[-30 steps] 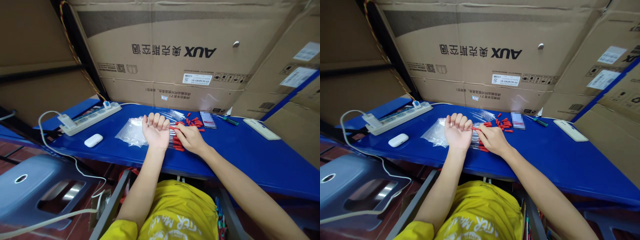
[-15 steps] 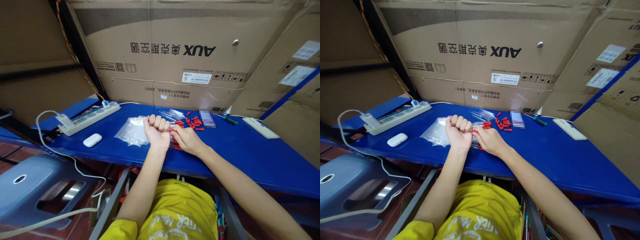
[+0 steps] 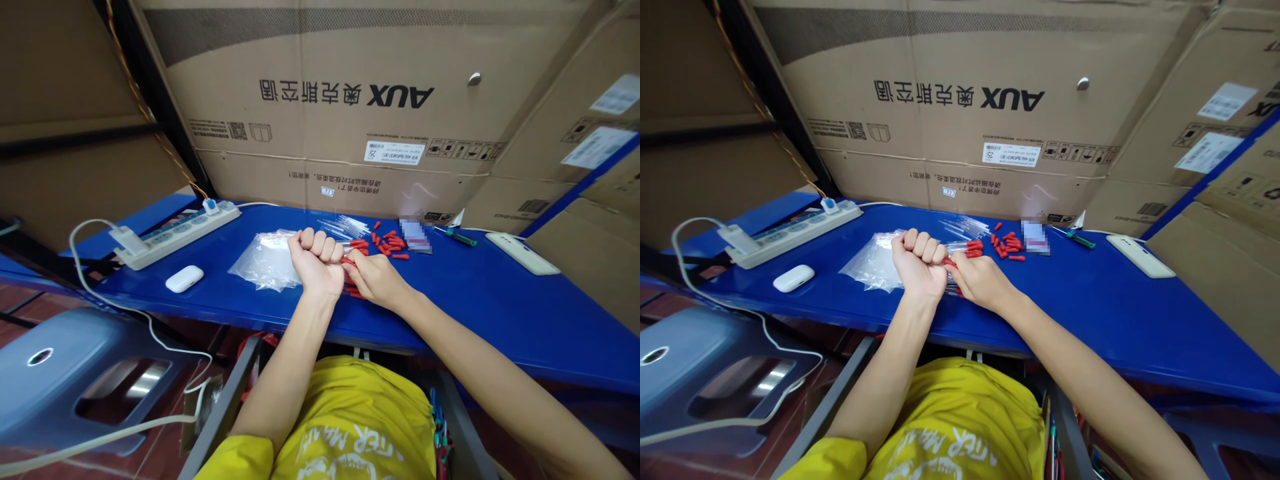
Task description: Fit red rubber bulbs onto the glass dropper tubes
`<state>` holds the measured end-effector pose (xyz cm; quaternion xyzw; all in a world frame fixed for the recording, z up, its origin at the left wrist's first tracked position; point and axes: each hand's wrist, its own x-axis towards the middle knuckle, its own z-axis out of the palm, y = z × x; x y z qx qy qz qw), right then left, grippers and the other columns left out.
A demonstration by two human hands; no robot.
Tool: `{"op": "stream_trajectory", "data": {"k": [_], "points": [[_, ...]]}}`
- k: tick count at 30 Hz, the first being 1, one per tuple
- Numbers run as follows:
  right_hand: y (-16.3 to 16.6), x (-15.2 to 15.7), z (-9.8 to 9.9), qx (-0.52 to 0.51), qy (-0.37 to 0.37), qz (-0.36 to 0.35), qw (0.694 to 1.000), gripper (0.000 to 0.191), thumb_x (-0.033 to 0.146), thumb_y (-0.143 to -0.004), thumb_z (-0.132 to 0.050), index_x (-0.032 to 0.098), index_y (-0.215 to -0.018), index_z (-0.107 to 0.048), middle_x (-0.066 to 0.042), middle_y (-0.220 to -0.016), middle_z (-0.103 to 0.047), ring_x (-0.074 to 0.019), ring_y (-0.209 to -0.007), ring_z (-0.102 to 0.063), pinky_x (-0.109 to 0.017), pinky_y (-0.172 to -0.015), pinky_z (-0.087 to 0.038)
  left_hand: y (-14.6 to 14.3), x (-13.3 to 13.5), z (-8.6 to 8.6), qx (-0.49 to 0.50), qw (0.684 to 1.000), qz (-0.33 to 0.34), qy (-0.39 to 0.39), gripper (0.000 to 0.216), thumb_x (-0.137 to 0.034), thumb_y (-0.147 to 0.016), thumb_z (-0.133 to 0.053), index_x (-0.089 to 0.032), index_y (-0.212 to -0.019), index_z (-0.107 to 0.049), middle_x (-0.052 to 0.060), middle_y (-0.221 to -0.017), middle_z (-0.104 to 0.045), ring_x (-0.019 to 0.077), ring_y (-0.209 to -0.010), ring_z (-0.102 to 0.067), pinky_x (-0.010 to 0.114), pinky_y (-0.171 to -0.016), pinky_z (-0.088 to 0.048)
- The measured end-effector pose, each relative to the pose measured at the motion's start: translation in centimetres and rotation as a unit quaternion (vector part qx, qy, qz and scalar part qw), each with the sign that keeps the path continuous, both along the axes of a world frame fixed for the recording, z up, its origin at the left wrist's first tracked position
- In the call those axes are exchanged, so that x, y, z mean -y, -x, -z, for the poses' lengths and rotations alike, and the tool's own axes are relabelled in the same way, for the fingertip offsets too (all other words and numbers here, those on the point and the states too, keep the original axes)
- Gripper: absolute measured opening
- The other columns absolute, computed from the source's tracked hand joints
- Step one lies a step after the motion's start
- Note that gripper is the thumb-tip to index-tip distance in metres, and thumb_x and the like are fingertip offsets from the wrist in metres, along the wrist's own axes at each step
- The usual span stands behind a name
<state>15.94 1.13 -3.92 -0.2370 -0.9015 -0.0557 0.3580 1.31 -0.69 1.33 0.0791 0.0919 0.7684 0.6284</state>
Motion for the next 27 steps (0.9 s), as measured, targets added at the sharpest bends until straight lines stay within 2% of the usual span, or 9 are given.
{"op": "stream_trajectory", "data": {"k": [8, 17, 24, 27], "points": [[-0.1, 0.1, -0.2, 0.032, -0.006, 0.024, 0.999, 0.028, 0.032, -0.117, -0.031, 0.021, -0.102, -0.052, -0.003, -0.069, -0.063, -0.0184, -0.053, -0.052, -0.033, -0.057, -0.033, -0.1, 0.0, 0.2, -0.037, 0.999, -0.001, 0.016, 0.047, -0.028, -0.109, -0.031, -0.023, -0.067, -0.010, -0.008, -0.057, -0.004, 0.0096, -0.044, -0.003, 0.025, -0.039, -0.015], [-0.3, 0.2, -1.1, 0.044, 0.015, 0.004, 0.999, 0.024, 0.028, -0.115, -0.036, 0.019, -0.103, -0.055, -0.001, -0.067, -0.061, -0.0172, -0.052, -0.049, -0.032, -0.055, -0.030, -0.3, 0.0, 0.4, -0.038, 0.999, -0.001, -0.013, 0.050, -0.029, -0.110, -0.031, -0.023, -0.064, -0.010, -0.008, -0.056, -0.003, 0.0092, -0.042, -0.006, 0.027, -0.040, -0.014], [0.0, 0.2, -1.0, 0.015, 0.071, 0.019, 0.997, 0.025, 0.034, -0.114, -0.041, 0.020, -0.102, -0.059, -0.003, -0.073, -0.067, -0.0174, -0.058, -0.056, -0.030, -0.061, -0.035, 0.2, -0.2, 0.6, -0.023, 1.000, -0.004, -0.015, 0.049, -0.027, -0.113, -0.026, -0.022, -0.066, -0.011, -0.007, -0.057, -0.005, 0.0103, -0.045, -0.005, 0.026, -0.042, -0.018], [-0.1, 0.2, -1.1, -0.032, 0.115, 0.023, 0.993, 0.022, 0.038, -0.112, -0.050, 0.020, -0.111, -0.061, -0.001, -0.075, -0.069, -0.0168, -0.058, -0.059, -0.028, -0.061, -0.040, 0.7, -0.3, 0.7, -0.007, 0.999, -0.027, -0.030, 0.050, -0.028, -0.114, -0.025, -0.022, -0.067, -0.011, -0.007, -0.057, -0.008, 0.0106, -0.046, -0.009, 0.024, -0.045, -0.023]]}}
